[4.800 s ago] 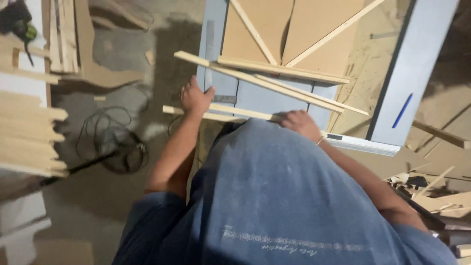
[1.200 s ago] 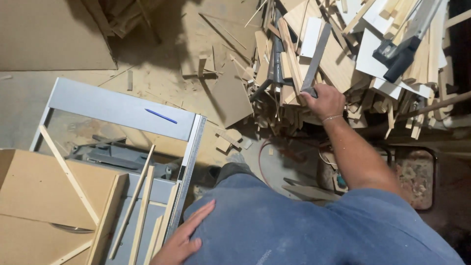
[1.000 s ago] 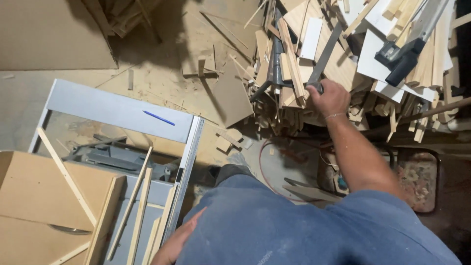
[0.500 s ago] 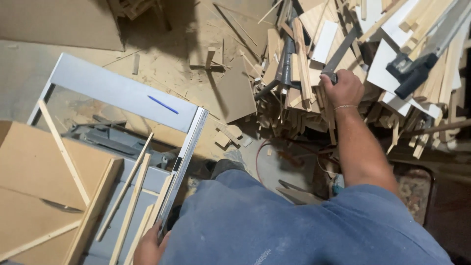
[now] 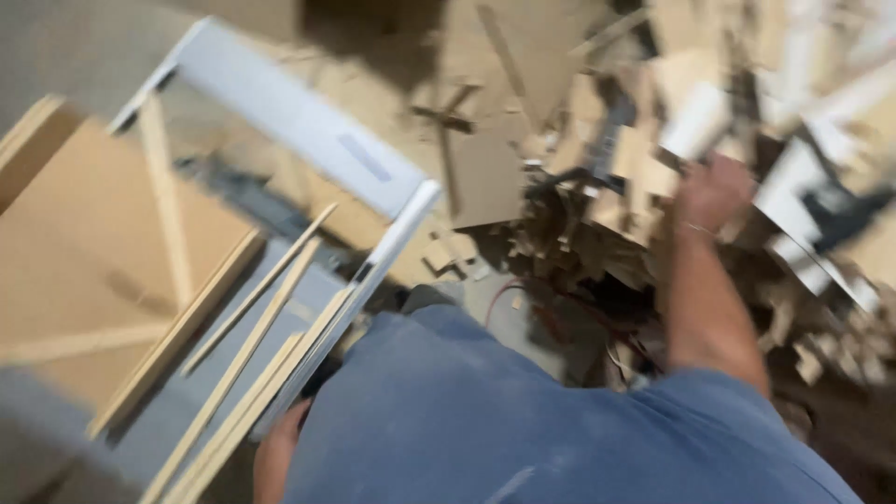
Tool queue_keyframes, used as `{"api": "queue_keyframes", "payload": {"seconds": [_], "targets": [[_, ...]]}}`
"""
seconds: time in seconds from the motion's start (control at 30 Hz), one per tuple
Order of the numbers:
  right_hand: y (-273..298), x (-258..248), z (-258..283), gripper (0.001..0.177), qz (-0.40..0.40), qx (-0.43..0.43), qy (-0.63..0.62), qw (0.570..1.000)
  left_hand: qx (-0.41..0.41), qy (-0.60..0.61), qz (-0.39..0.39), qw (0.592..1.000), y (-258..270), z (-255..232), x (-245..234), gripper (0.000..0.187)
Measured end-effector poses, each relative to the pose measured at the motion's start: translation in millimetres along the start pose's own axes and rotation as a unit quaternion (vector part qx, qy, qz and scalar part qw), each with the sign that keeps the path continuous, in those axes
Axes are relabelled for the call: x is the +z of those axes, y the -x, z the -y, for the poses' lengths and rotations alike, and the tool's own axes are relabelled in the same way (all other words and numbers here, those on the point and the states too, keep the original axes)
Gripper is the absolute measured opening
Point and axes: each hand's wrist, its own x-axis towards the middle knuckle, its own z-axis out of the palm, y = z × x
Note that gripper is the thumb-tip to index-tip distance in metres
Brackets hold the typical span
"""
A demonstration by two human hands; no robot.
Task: The person is preparing thin wooden strips for cutting by measuring them with a tape measure and aligning them within a V-shaped jig on a table saw sled.
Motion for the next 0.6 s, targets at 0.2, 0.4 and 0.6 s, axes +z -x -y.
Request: {"api": "queue_keyframes", "payload": {"seconds": [0.2, 0.4, 0.6], "targets": [[-36, -86, 125, 0.032, -0.03, -0.202, -0.263, 0.943, 0.179, -0.091, -0.453, 0.869, 209, -131, -13, 0.031], [41, -77, 311, 0.012, 0.176, -0.401, -0.462, 0.771, 0.151, -0.238, -0.571, 0.771, 222, -132, -41, 0.03], [94, -219, 488, 0.039, 0.198, -0.574, -0.518, 0.603, 0.203, -0.265, -0.606, 0.722, 141, -80, -41, 0.01]]}}
